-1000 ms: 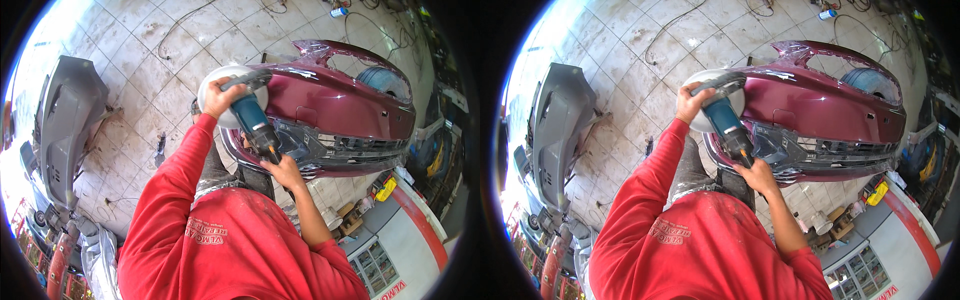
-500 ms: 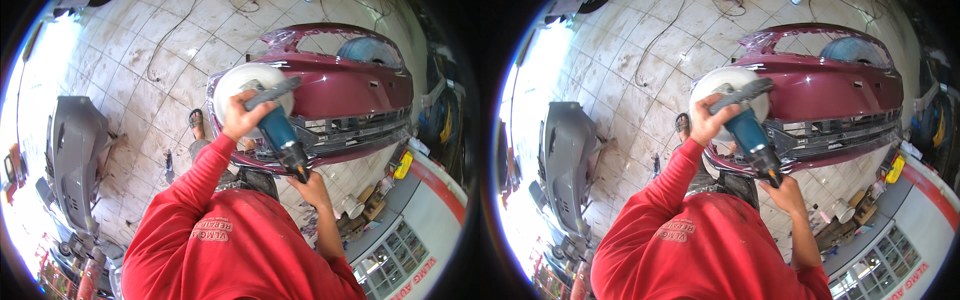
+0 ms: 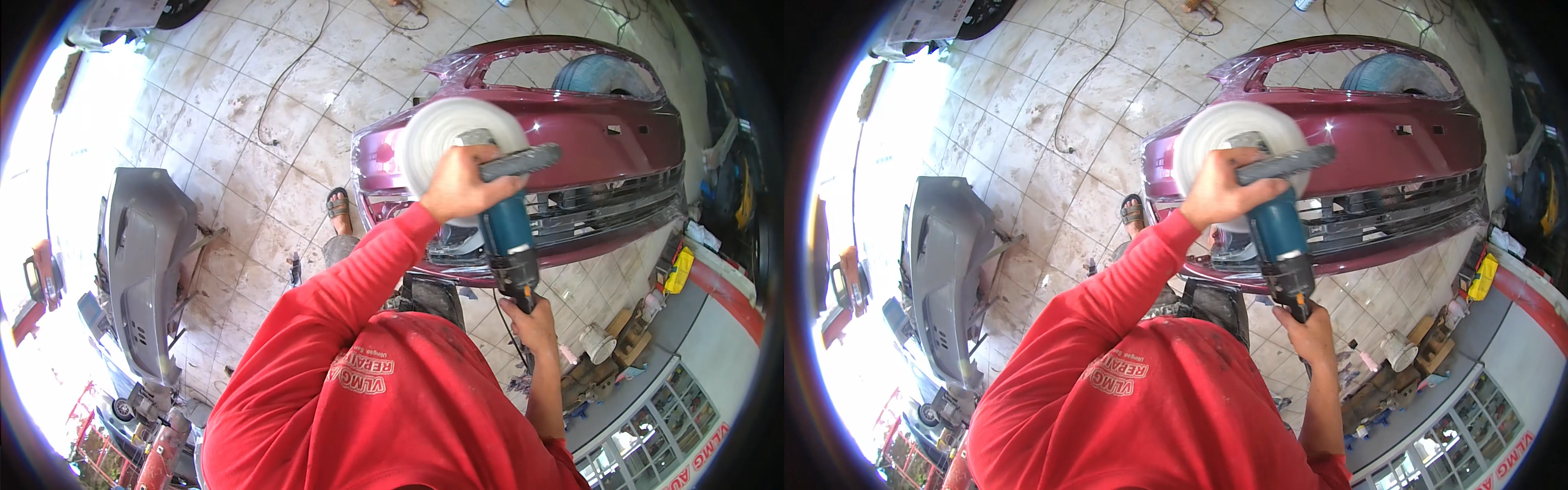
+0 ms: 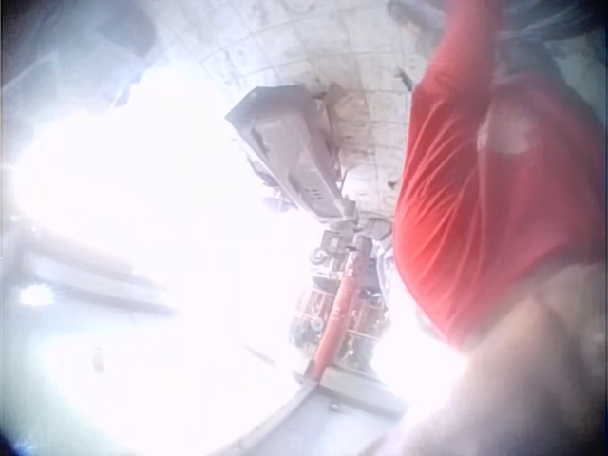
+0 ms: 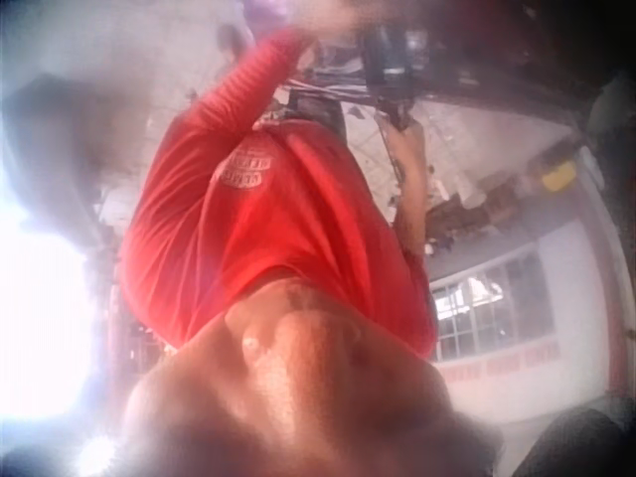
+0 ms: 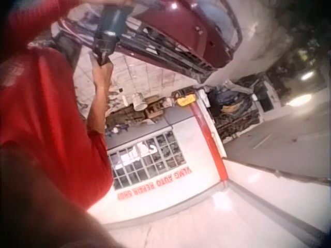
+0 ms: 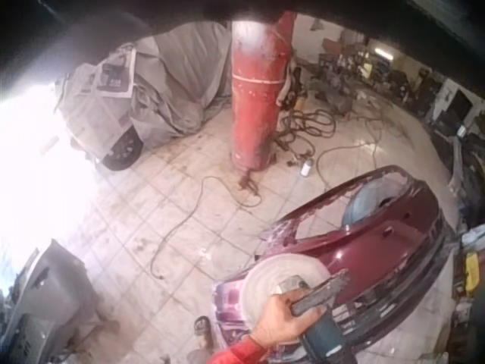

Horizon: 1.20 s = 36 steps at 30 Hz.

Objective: The person walks through a cluttered auto body workshop and begins polishing a detached maroon car bumper using a handheld rotary polisher with a white buffing pad. They move the tool across the bumper surface in overlapping passes, focusing on the front and side areas.

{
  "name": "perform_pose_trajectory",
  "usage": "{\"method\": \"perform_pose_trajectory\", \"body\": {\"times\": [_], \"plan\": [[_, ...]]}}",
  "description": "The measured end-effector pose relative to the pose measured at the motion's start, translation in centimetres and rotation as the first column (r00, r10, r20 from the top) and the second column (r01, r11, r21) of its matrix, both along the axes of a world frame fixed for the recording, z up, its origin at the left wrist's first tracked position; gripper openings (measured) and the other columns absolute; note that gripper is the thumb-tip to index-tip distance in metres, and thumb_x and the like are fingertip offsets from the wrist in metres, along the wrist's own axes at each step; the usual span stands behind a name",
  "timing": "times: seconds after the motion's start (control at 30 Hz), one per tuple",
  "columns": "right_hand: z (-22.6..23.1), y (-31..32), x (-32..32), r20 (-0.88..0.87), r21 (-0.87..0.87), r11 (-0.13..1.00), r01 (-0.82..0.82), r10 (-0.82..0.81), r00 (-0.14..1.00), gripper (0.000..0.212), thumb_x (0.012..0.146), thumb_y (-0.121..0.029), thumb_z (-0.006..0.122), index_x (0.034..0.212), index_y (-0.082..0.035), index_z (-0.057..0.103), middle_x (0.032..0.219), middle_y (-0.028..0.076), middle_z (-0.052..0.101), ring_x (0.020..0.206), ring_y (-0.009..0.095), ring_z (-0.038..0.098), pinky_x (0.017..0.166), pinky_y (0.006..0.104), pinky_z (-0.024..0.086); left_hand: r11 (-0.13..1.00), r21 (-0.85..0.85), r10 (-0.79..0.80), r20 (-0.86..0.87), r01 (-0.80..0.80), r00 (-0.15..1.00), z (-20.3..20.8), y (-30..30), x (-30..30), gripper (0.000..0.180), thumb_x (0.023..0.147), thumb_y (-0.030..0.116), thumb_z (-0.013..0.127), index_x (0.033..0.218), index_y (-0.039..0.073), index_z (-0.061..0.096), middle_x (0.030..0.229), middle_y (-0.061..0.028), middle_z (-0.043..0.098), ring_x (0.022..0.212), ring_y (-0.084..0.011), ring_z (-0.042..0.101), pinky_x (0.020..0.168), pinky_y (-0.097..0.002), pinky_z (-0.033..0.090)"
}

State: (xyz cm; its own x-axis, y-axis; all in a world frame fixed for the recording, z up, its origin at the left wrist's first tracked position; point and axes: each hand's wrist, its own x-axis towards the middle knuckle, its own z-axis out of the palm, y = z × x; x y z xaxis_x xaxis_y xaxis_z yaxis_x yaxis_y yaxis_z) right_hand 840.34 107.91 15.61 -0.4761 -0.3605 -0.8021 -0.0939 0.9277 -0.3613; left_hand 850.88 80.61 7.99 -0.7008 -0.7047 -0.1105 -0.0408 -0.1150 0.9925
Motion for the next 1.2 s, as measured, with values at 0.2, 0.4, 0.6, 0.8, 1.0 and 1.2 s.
{"method": "perform_pose_trajectory", "body": {"times": [0.2, 0.4, 0.6, 0.8, 1.0, 1.2], "plan": [[-3.9, -6.4, 4.2, -0.035, -0.218, 0.891, -0.397, 0.400, 0.916, 0.041, 0.087, -0.034, 0.079, 0.095, 0.005, 0.071, 0.069, 0.015, 0.067, 0.065, 0.026, 0.066, 0.066, 0.0407, 0.051, 0.938, 0.159, 0.298, 0.094, -0.309, 0.950, -7.8, -2.7, 11.1, 0.040, 0.078, 0.031, 0.082, 0.096, -0.004, 0.077, 0.088, -0.0082, 0.075, 0.075, -0.0155, 0.068, 0.076, -0.0312, 0.055], [-10.3, -13.5, 8.1, 0.121, -0.122, 0.786, -0.605, 0.617, 0.777, 0.049, 0.088, -0.044, 0.076, 0.099, 0.004, 0.071, 0.074, 0.022, 0.069, 0.074, 0.036, 0.070, 0.074, 0.0455, 0.052, 0.795, 0.317, 0.442, 0.283, -0.518, 0.851, -16.7, -5.6, 19.8, 0.035, 0.078, 0.029, 0.079, 0.089, -0.004, 0.075, 0.068, -0.0013, 0.064, 0.060, -0.0088, 0.055, 0.052, -0.0275, 0.042], [-10.0, -14.6, 8.4, 0.124, -0.121, 0.783, -0.610, 0.622, 0.773, 0.047, 0.086, -0.044, 0.077, 0.101, 0.001, 0.073, 0.077, 0.023, 0.070, 0.077, 0.039, 0.070, 0.075, 0.0457, 0.053, 0.819, 0.244, 0.464, 0.251, -0.519, 0.850, -17.2, -4.9, 21.1, 0.021, 0.086, 0.021, 0.071, 0.086, 0.000, 0.074, 0.082, -0.0051, 0.068, 0.061, -0.0080, 0.050, 0.053, -0.0249, 0.039], [-5.9, -6.5, 3.1, -0.073, -0.138, 0.822, -0.552, 0.547, 0.834, 0.044, 0.085, -0.041, 0.080, 0.103, -0.001, 0.074, 0.082, 0.022, 0.071, 0.081, 0.039, 0.071, 0.078, 0.0464, 0.053, 0.881, 0.216, 0.392, 0.164, -0.420, 0.905, -9.0, -1.5, 13.0, 0.028, 0.081, 0.025, 0.079, 0.089, -0.002, 0.077, 0.072, -0.0005, 0.066, 0.065, -0.0085, 0.058, 0.061, -0.0253, 0.046], [1.6, -1.1, -1.2, -0.126, 0.053, 0.976, -0.210, 0.215, 0.968, 0.047, 0.083, -0.037, 0.083, 0.097, 0.006, 0.071, 0.075, 0.020, 0.070, 0.071, 0.034, 0.069, 0.072, 0.0434, 0.054, 0.993, 0.059, 0.109, -0.053, -0.106, 0.993, -0.2, 0.7, 1.4, 0.033, 0.077, 0.030, 0.081, 0.088, -0.001, 0.076, 0.077, -0.0039, 0.070, 0.071, -0.0123, 0.061, 0.068, -0.0317, 0.050], [3.6, 1.7, -3.6, -0.067, 0.033, 0.977, 0.209, -0.206, 0.976, 0.033, 0.086, -0.027, 0.080, 0.089, 0.005, 0.071, 0.065, 0.006, 0.065, 0.059, 0.017, 0.060, 0.059, 0.0366, 0.048, 0.978, -0.205, -0.031, -0.018, 0.027, 0.999, 2.3, 1.9, -7.8, 0.040, 0.076, 0.034, 0.081, 0.088, -0.003, 0.075, 0.071, -0.0113, 0.067, 0.065, -0.0180, 0.062, 0.064, -0.0373, 0.052]]}}
